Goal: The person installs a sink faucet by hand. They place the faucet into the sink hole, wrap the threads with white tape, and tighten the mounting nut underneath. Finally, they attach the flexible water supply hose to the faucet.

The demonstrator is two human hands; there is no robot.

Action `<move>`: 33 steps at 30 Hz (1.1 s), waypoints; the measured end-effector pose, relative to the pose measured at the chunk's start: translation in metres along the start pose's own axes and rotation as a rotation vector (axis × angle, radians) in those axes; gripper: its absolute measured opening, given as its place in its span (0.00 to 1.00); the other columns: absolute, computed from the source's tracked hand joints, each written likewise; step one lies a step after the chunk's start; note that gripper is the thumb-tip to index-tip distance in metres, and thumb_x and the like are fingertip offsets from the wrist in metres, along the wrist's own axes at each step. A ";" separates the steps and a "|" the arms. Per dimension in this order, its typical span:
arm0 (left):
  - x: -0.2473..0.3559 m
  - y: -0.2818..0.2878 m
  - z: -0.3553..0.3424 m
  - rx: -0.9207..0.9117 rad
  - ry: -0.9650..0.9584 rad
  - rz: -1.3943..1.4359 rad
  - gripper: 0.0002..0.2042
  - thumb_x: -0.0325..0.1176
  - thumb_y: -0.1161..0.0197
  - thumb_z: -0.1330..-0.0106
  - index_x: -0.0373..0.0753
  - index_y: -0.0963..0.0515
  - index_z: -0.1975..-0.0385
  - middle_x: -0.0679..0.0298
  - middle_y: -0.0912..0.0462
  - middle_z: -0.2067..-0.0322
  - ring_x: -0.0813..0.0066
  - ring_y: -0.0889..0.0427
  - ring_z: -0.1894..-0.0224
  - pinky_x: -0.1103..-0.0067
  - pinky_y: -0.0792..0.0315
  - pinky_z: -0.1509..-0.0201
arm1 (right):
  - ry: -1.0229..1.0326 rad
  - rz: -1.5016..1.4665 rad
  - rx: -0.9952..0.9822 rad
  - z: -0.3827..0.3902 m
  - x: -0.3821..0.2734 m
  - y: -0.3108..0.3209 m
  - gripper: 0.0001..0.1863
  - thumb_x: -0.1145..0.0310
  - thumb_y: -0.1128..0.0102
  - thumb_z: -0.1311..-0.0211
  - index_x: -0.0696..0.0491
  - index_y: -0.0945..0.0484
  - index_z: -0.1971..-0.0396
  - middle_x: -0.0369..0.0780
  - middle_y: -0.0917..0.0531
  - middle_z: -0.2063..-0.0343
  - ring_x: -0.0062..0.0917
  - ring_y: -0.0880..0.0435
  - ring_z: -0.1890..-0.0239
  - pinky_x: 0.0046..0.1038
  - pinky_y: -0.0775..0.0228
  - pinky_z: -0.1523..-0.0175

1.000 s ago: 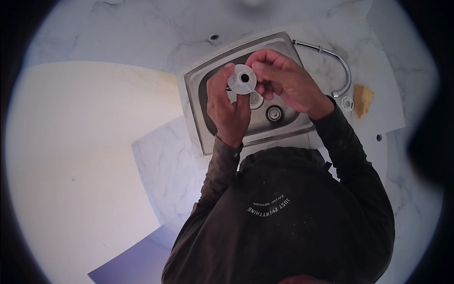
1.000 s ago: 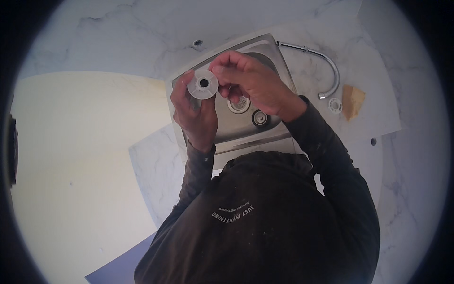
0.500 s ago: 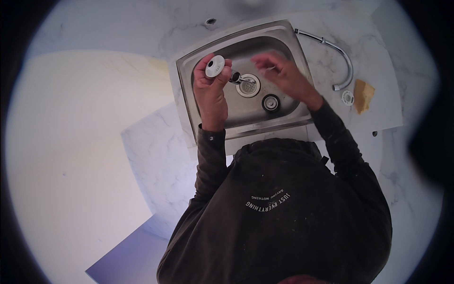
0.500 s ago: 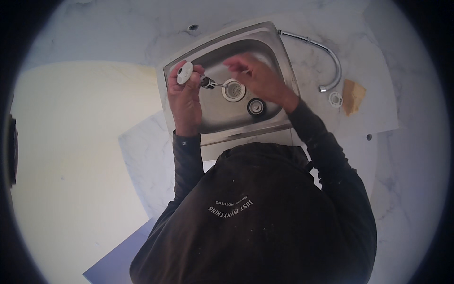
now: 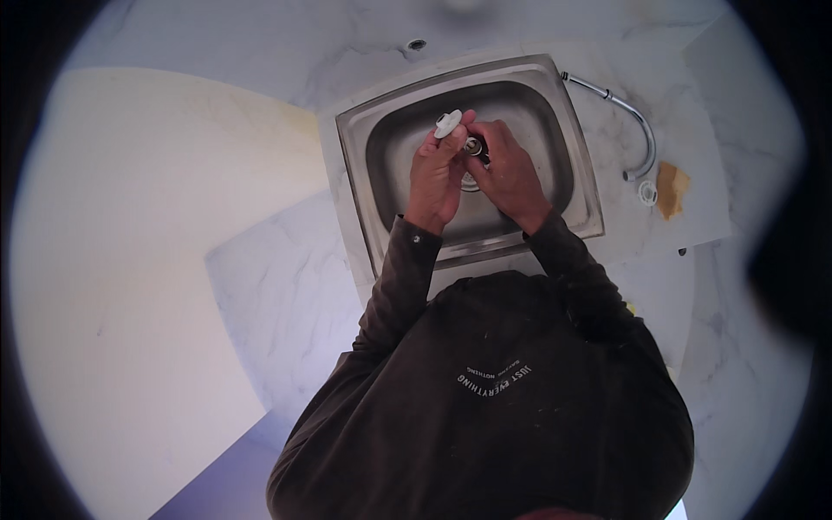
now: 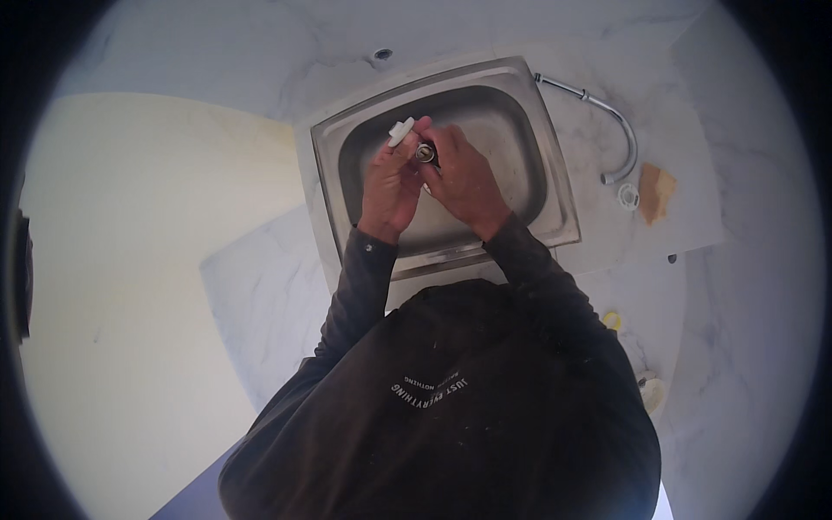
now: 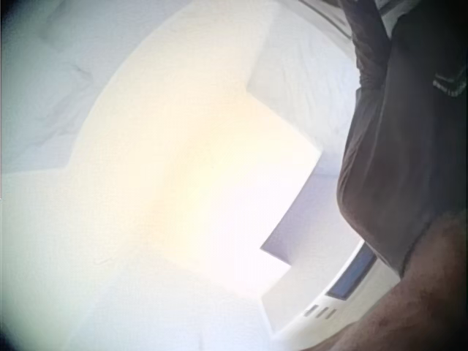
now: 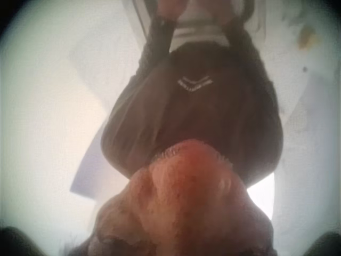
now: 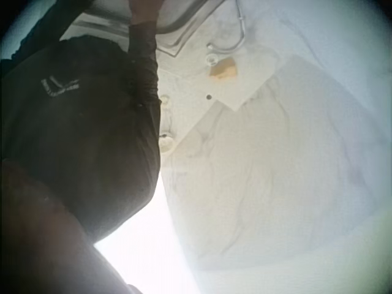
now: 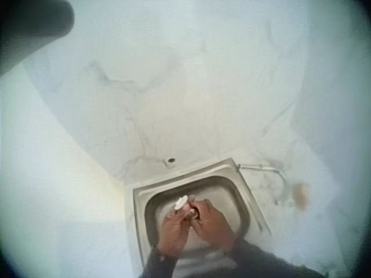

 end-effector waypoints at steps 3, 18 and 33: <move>-0.002 0.019 -0.013 -0.008 0.090 -0.010 0.18 0.34 0.37 0.29 0.37 0.25 0.42 0.64 0.20 0.43 0.78 0.21 0.51 0.77 0.27 0.45 | -0.068 0.166 -0.016 -0.005 0.009 -0.017 0.17 0.65 0.37 0.37 0.54 0.27 0.51 0.48 0.21 0.58 0.47 0.18 0.60 0.45 0.25 0.59; 0.017 0.097 -0.090 -0.262 0.266 0.086 0.20 0.39 0.38 0.27 0.34 0.26 0.42 0.60 0.18 0.46 0.72 0.18 0.47 0.70 0.24 0.41 | -0.471 -0.590 -0.171 -0.023 0.043 -0.099 0.36 0.70 0.34 0.38 0.57 0.38 0.32 0.44 0.25 0.53 0.31 0.22 0.53 0.30 0.27 0.49; -0.008 0.094 -0.153 -0.120 0.317 0.155 0.20 0.42 0.44 0.24 0.31 0.24 0.43 0.59 0.17 0.50 0.71 0.19 0.49 0.73 0.25 0.40 | -0.092 0.270 0.199 -0.095 0.084 -0.100 0.19 0.63 0.32 0.37 0.56 0.27 0.52 0.46 0.17 0.65 0.41 0.14 0.67 0.37 0.22 0.67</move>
Point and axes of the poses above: each hand's wrist, its own z-axis away from the middle knuckle, its own y-axis out of the back of the hand, x = y × z, the point moved 8 cm from there along -z, towards the middle knuckle
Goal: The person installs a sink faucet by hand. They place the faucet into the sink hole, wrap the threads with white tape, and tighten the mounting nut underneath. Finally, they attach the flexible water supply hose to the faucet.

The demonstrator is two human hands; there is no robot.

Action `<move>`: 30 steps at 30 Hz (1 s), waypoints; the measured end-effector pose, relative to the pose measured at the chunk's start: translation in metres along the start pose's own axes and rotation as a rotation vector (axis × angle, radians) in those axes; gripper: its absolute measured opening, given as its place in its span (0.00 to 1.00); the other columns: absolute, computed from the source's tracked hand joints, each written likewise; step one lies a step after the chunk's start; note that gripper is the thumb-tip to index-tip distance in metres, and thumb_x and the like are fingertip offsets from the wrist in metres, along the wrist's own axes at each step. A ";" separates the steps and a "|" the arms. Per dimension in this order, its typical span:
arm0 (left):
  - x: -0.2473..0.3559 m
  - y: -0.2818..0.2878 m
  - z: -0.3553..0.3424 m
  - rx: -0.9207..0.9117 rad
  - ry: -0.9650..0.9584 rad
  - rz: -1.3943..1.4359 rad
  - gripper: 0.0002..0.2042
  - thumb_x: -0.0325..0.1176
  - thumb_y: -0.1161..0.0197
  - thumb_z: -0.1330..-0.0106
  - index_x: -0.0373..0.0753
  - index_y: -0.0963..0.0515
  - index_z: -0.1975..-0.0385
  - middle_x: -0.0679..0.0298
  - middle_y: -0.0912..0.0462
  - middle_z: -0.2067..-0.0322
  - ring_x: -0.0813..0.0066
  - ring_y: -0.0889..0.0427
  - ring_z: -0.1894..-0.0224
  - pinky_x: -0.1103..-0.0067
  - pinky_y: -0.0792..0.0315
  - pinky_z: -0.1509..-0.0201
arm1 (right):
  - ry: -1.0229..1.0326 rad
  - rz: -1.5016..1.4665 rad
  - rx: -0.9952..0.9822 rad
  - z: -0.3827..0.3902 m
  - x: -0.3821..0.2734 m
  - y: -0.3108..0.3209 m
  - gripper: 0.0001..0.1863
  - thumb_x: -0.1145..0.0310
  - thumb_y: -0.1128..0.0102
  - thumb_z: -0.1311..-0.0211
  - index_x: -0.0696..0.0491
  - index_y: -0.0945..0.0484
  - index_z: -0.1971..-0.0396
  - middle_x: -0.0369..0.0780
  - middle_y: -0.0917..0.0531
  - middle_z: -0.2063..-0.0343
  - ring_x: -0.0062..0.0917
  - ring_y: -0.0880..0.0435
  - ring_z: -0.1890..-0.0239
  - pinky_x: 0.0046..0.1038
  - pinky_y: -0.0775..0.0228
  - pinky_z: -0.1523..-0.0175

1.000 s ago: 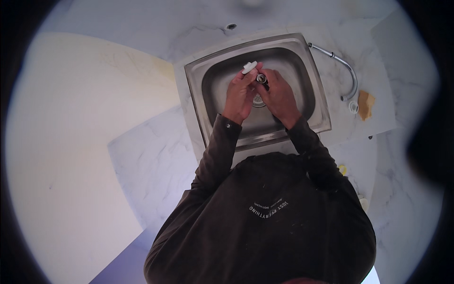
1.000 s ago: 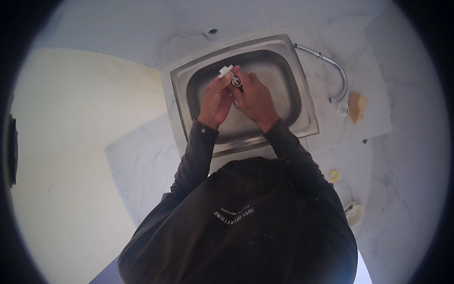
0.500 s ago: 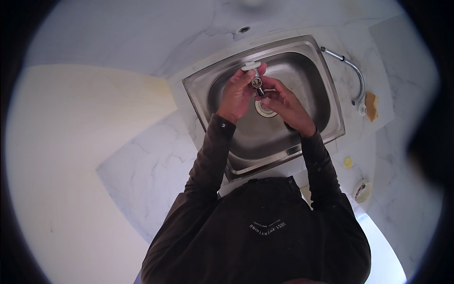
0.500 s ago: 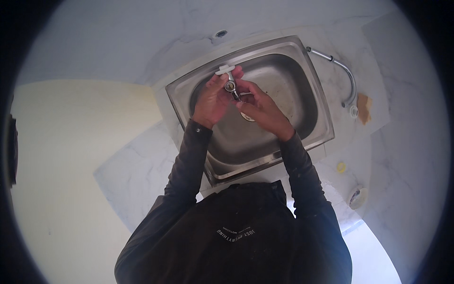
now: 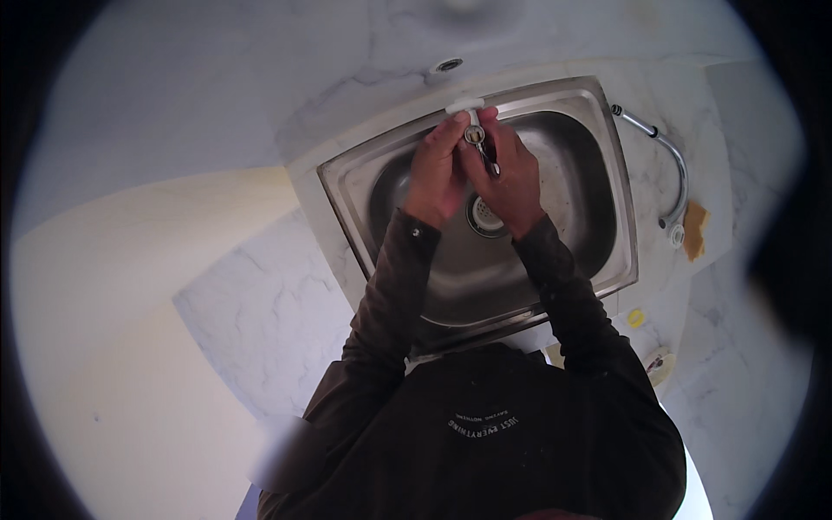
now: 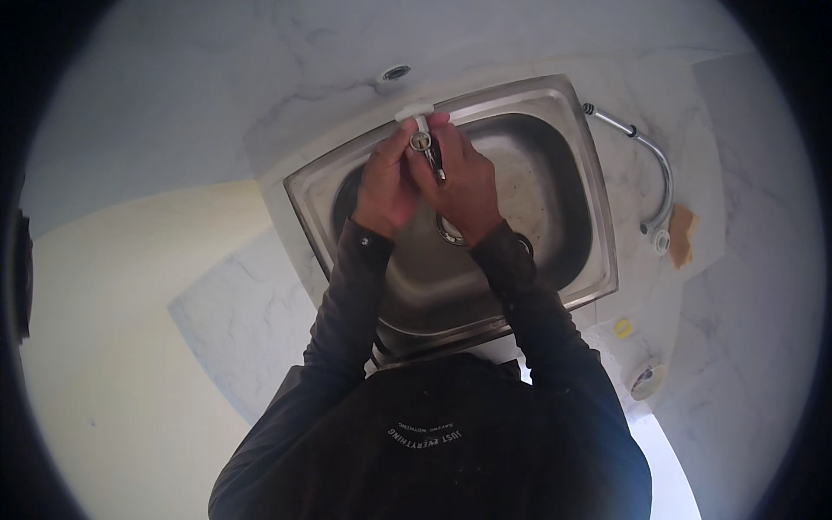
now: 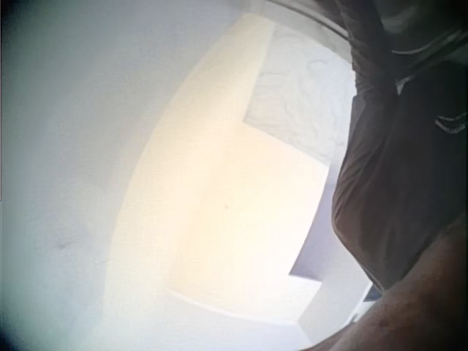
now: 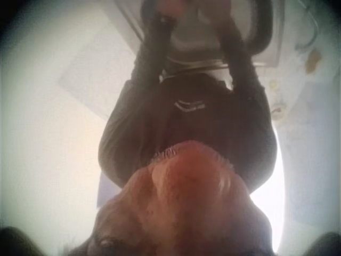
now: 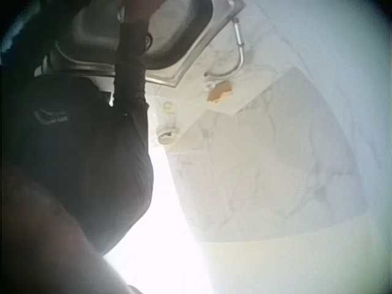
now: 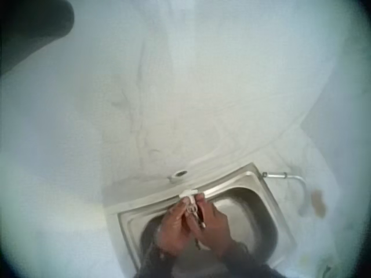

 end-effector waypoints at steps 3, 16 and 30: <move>0.005 -0.001 -0.007 0.054 -0.015 -0.041 0.21 0.42 0.44 0.24 0.31 0.24 0.43 0.59 0.17 0.50 0.71 0.19 0.48 0.74 0.25 0.40 | -0.076 -0.022 -0.026 -0.005 0.012 -0.008 0.18 0.62 0.33 0.36 0.56 0.27 0.53 0.46 0.17 0.64 0.41 0.14 0.66 0.38 0.22 0.67; 0.029 -0.009 -0.027 0.024 -0.133 -0.142 0.19 0.44 0.44 0.25 0.34 0.22 0.47 0.58 0.17 0.47 0.72 0.19 0.48 0.73 0.25 0.41 | -0.004 -0.009 0.015 -0.033 0.009 -0.005 0.18 0.64 0.34 0.35 0.56 0.27 0.52 0.45 0.19 0.65 0.41 0.16 0.66 0.39 0.23 0.67; 0.034 -0.005 -0.030 0.139 -0.097 -0.105 0.18 0.44 0.40 0.27 0.34 0.19 0.51 0.64 0.15 0.64 0.76 0.17 0.63 0.76 0.21 0.56 | -0.179 -0.322 0.004 -0.040 0.009 -0.009 0.16 0.62 0.35 0.32 0.55 0.26 0.52 0.41 0.18 0.65 0.32 0.16 0.66 0.31 0.25 0.62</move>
Point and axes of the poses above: each hand's wrist, its own z-axis away from the middle knuckle, its own y-axis out of the back of the hand, x = y × z, the point moved 8 cm from there along -z, towards the middle knuckle
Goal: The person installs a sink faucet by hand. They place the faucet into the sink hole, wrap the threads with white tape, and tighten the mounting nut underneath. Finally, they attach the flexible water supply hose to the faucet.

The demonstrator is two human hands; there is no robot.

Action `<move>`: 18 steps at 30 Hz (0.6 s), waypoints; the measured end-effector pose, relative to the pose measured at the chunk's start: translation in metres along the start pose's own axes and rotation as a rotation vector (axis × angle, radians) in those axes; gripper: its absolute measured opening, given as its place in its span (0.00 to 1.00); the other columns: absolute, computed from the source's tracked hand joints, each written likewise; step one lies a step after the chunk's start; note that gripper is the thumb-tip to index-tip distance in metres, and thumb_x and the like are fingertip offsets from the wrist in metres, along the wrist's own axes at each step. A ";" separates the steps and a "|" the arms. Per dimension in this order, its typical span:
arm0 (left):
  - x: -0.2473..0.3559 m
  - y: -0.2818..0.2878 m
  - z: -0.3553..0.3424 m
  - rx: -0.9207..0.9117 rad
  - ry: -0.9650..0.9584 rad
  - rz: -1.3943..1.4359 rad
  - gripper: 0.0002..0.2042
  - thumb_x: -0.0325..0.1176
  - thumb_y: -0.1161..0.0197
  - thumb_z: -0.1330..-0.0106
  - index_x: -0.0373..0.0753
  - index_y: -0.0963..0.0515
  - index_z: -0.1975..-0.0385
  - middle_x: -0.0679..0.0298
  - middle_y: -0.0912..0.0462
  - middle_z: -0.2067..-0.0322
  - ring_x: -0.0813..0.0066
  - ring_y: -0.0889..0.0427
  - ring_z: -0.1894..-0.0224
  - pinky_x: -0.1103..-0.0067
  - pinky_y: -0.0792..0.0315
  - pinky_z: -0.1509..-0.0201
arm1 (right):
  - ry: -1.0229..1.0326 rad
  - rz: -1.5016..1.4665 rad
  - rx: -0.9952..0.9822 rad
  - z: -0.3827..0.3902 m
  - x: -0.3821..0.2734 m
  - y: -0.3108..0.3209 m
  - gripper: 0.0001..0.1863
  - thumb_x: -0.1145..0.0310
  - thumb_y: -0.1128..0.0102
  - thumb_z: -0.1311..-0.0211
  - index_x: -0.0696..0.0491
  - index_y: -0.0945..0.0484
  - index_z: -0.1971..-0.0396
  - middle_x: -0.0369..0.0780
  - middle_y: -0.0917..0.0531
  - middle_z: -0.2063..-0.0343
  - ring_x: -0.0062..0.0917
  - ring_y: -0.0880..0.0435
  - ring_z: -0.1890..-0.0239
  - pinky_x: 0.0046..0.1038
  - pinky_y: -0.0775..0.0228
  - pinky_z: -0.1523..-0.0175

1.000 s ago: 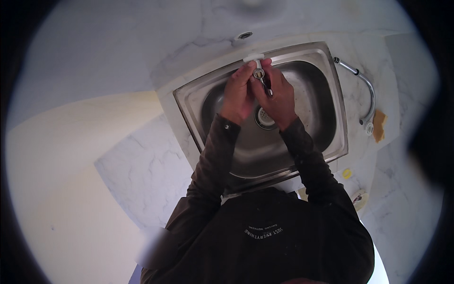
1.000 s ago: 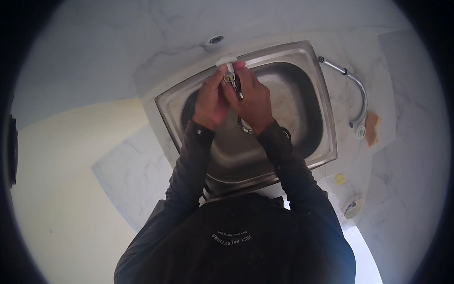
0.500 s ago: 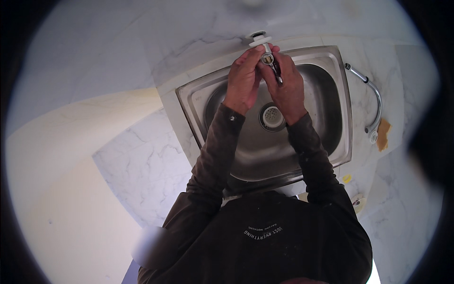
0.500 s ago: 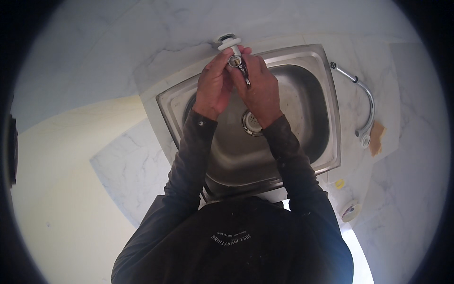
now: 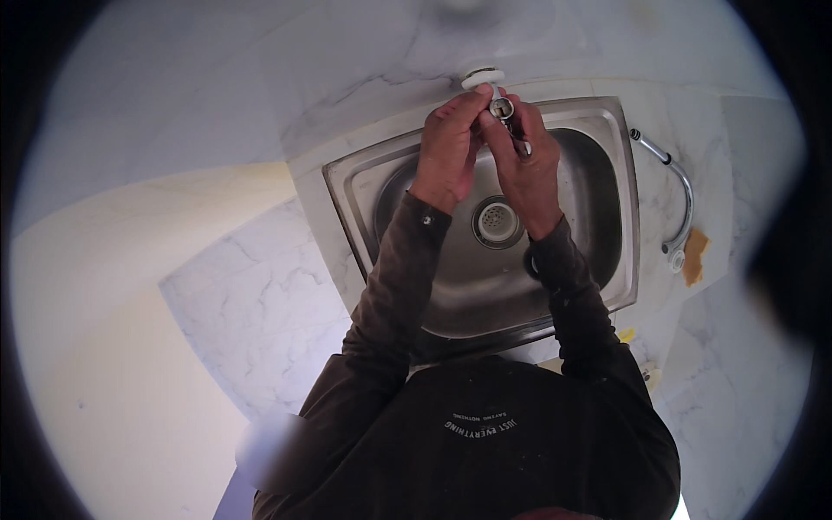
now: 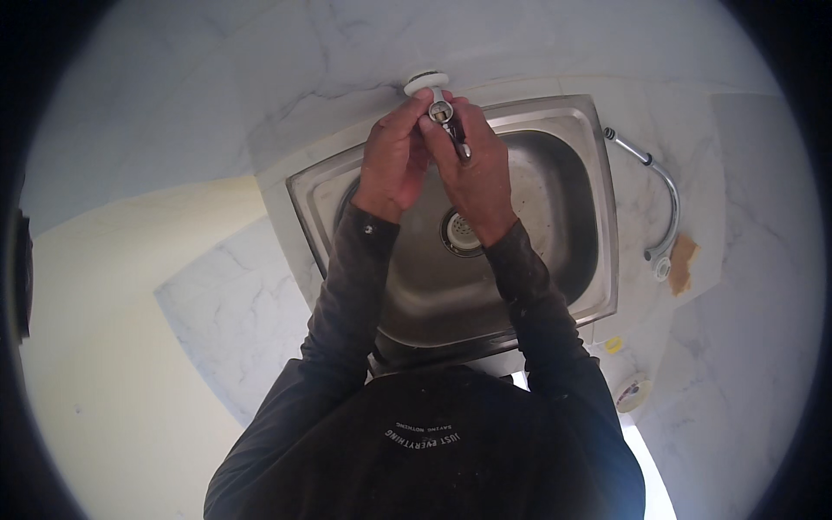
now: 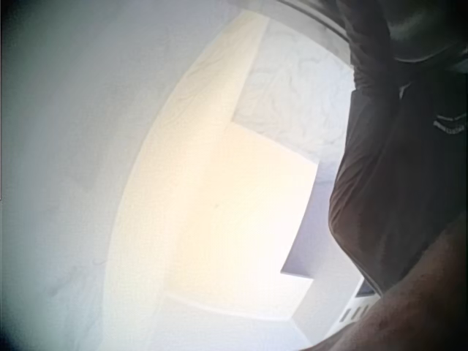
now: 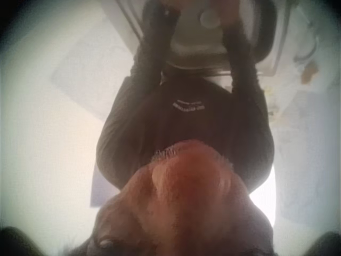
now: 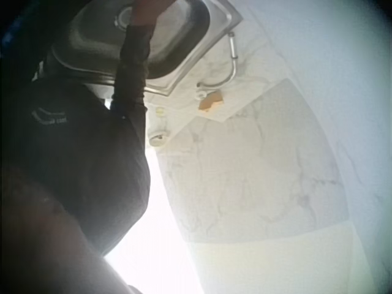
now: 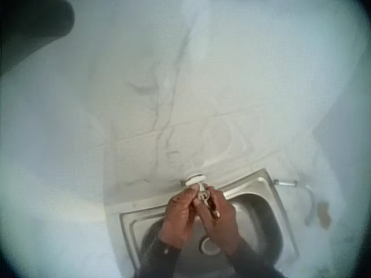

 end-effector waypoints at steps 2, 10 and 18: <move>0.000 -0.003 0.001 -0.059 0.044 -0.010 0.18 0.45 0.39 0.27 0.35 0.19 0.52 0.67 0.16 0.69 0.78 0.19 0.72 0.76 0.23 0.65 | -0.224 -0.337 -0.006 0.007 0.020 -0.006 0.15 0.58 0.38 0.28 0.53 0.25 0.52 0.38 0.18 0.66 0.26 0.18 0.67 0.28 0.27 0.63; 0.007 -0.006 0.003 -0.174 0.139 -0.141 0.21 0.50 0.40 0.27 0.35 0.19 0.50 0.66 0.17 0.72 0.77 0.23 0.77 0.76 0.27 0.71 | -0.756 -1.207 -0.170 0.032 0.040 -0.035 0.26 0.45 0.47 0.26 0.54 0.27 0.45 0.34 0.23 0.67 0.20 0.23 0.68 0.24 0.31 0.64; 0.009 -0.009 0.000 -0.142 0.013 -0.137 0.21 0.48 0.41 0.27 0.35 0.19 0.50 0.60 0.15 0.51 0.72 0.19 0.51 0.72 0.27 0.44 | 0.341 0.757 -0.106 0.016 -0.056 0.017 0.27 0.54 0.31 0.38 0.58 0.27 0.48 0.42 0.24 0.64 0.35 0.21 0.61 0.35 0.28 0.58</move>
Point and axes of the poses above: each hand's wrist, its own z-axis away from the middle knuckle, its own y-axis out of the back of the hand, x = y × z, the point moved 8 cm from there along -z, towards the middle knuckle
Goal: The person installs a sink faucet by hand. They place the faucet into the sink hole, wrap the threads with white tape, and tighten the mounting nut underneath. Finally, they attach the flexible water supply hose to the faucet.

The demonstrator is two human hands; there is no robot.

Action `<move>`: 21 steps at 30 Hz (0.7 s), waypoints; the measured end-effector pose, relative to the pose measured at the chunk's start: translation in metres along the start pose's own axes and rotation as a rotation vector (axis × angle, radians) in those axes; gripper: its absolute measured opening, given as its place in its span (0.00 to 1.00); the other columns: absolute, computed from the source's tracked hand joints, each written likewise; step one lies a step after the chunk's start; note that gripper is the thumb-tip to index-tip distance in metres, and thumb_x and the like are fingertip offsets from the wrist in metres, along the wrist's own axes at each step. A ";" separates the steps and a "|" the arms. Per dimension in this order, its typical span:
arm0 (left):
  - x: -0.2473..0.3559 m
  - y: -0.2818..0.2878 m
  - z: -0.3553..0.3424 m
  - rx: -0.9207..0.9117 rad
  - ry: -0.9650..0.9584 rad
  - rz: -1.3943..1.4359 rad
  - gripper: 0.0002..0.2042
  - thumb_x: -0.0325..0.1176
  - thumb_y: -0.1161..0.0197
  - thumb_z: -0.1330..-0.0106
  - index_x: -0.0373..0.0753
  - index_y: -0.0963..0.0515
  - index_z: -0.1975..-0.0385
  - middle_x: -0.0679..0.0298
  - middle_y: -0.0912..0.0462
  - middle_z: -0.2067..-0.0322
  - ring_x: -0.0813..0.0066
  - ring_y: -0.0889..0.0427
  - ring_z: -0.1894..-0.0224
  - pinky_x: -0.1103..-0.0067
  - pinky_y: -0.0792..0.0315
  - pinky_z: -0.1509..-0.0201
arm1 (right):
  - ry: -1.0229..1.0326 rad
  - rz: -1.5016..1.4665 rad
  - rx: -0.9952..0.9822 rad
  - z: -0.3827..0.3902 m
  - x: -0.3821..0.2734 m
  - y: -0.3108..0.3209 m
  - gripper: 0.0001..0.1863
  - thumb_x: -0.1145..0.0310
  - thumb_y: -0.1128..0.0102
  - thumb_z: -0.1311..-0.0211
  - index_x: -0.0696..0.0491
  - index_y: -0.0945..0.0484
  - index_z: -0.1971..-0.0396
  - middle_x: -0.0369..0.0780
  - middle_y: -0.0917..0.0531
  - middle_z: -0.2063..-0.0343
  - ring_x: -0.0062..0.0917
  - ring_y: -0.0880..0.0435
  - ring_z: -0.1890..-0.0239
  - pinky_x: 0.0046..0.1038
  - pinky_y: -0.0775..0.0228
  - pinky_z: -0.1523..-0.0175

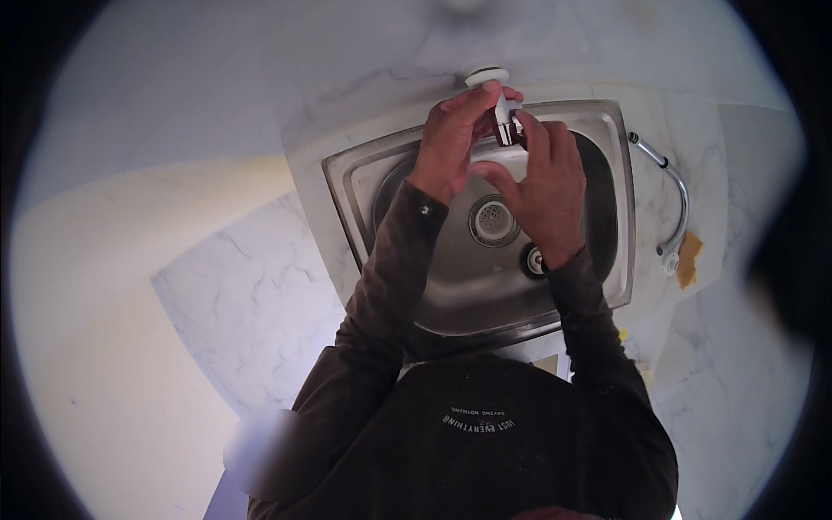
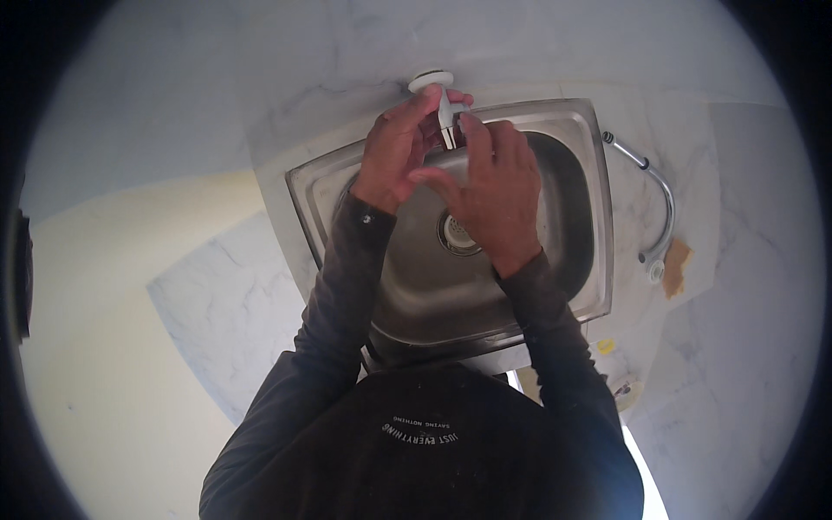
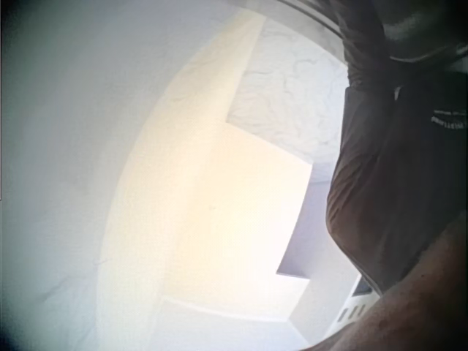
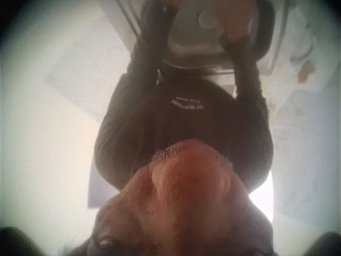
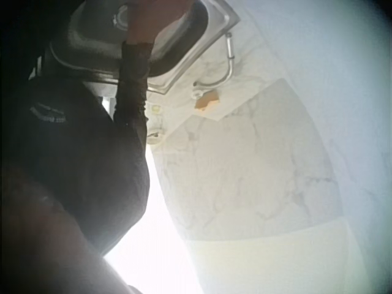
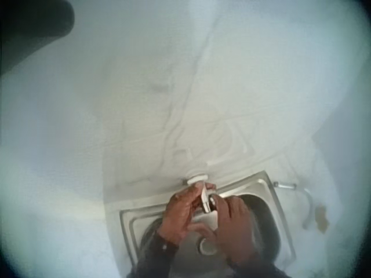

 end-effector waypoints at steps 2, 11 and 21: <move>-0.002 -0.001 0.001 0.004 0.008 0.019 0.20 0.48 0.41 0.27 0.35 0.19 0.50 0.61 0.15 0.53 0.72 0.18 0.53 0.73 0.26 0.45 | 0.010 0.097 -0.042 -0.006 -0.005 -0.002 0.22 0.59 0.31 0.40 0.57 0.27 0.54 0.42 0.24 0.65 0.37 0.21 0.62 0.36 0.28 0.59; 0.000 0.007 -0.001 -0.009 -0.019 -0.112 0.21 0.48 0.42 0.26 0.35 0.17 0.49 0.67 0.14 0.57 0.82 0.22 0.61 0.77 0.28 0.48 | -0.238 -0.268 -0.096 -0.011 0.015 -0.026 0.15 0.63 0.36 0.35 0.56 0.26 0.56 0.43 0.20 0.67 0.33 0.20 0.65 0.30 0.27 0.65; -0.001 0.029 0.015 -0.003 -0.050 0.028 0.24 0.47 0.46 0.23 0.32 0.24 0.40 0.63 0.16 0.51 0.77 0.20 0.57 0.77 0.25 0.49 | -0.886 -2.504 -0.456 0.019 0.013 -0.119 0.23 0.53 0.55 0.21 0.59 0.25 0.49 0.37 0.17 0.68 0.19 0.24 0.68 0.18 0.34 0.68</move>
Point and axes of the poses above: each hand's wrist, its own z-axis away from the middle knuckle, its own y-axis out of the back of the hand, x = y × z, the point moved 8 cm from there along -z, towards the middle knuckle
